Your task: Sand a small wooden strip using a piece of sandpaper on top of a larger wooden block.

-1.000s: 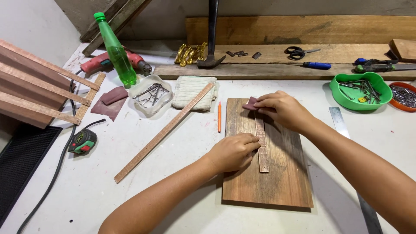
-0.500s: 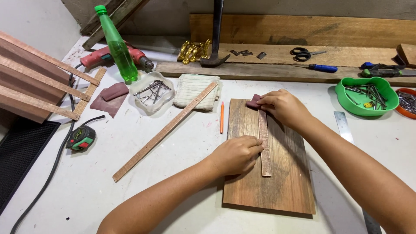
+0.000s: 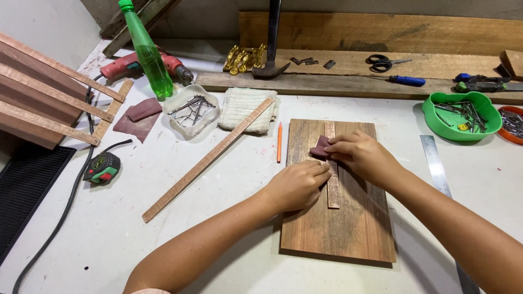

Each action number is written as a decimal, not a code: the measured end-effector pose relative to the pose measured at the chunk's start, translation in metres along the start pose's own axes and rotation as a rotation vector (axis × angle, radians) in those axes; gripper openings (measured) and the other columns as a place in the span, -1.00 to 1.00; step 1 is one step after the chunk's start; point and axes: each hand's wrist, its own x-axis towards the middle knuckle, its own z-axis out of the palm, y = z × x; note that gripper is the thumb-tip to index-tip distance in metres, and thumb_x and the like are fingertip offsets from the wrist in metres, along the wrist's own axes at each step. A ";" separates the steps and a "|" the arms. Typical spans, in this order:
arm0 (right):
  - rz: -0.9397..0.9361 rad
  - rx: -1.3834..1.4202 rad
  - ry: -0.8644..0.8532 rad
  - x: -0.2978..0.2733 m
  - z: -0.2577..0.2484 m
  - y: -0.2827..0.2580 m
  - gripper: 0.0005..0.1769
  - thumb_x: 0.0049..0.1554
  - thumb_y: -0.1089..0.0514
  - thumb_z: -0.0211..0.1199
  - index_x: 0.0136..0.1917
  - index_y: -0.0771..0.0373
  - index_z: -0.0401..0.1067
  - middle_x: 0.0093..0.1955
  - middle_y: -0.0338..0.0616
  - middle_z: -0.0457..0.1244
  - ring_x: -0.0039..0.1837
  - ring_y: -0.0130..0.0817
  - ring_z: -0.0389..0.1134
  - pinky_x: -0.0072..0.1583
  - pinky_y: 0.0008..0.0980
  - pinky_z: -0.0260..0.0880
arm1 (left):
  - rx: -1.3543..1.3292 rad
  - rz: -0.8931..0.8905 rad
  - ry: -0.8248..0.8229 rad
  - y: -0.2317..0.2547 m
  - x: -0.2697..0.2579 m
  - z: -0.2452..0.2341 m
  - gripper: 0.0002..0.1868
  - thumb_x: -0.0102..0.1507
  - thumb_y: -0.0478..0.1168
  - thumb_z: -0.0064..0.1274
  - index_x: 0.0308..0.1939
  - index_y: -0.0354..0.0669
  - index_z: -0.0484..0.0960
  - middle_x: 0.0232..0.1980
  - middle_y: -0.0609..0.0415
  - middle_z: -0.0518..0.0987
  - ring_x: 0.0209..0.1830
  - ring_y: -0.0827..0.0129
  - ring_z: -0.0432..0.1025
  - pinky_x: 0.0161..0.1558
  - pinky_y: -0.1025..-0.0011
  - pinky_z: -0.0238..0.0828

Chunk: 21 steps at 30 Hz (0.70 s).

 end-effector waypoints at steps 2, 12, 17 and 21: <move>0.000 -0.006 0.010 0.013 0.006 0.016 -0.74 0.04 0.12 0.38 0.02 0.15 0.64 0.14 -0.16 0.42 0.15 -0.14 0.41 0.22 -0.20 0.43 | 0.007 -0.008 -0.027 -0.003 0.000 0.010 -0.61 0.20 -0.35 0.07 0.11 -0.40 0.64 0.18 -0.19 0.62 0.20 0.05 0.52 0.28 0.22 0.43; 0.002 -0.014 0.056 0.049 0.009 0.060 -0.74 0.09 0.12 0.40 0.07 0.15 0.63 0.15 -0.11 0.43 0.16 -0.08 0.41 0.24 -0.17 0.37 | 0.000 -0.006 -0.113 -0.015 0.014 -0.001 -0.79 0.27 -0.35 0.07 -0.04 -0.18 0.71 0.02 -0.01 0.68 0.08 0.18 0.59 0.22 0.26 0.50; 0.127 0.109 0.138 0.013 -0.003 0.038 -0.70 0.07 0.15 0.38 0.10 0.16 0.62 0.16 -0.08 0.42 0.18 -0.08 0.41 0.23 -0.19 0.39 | 0.130 0.090 -0.024 -0.039 0.036 0.002 -0.69 0.25 -0.34 0.03 0.08 -0.11 0.67 0.22 -0.04 0.57 0.25 0.13 0.46 0.33 0.14 0.34; 0.182 0.104 0.190 -0.002 -0.014 0.036 -0.72 0.11 0.14 0.39 0.11 0.17 0.62 0.16 -0.09 0.42 0.20 -0.13 0.43 0.25 -0.22 0.41 | 0.156 0.101 -0.034 -0.046 0.054 0.002 -0.71 0.22 -0.17 0.05 0.01 -0.03 0.64 0.32 -0.05 0.45 0.39 0.11 0.27 0.36 -0.20 0.02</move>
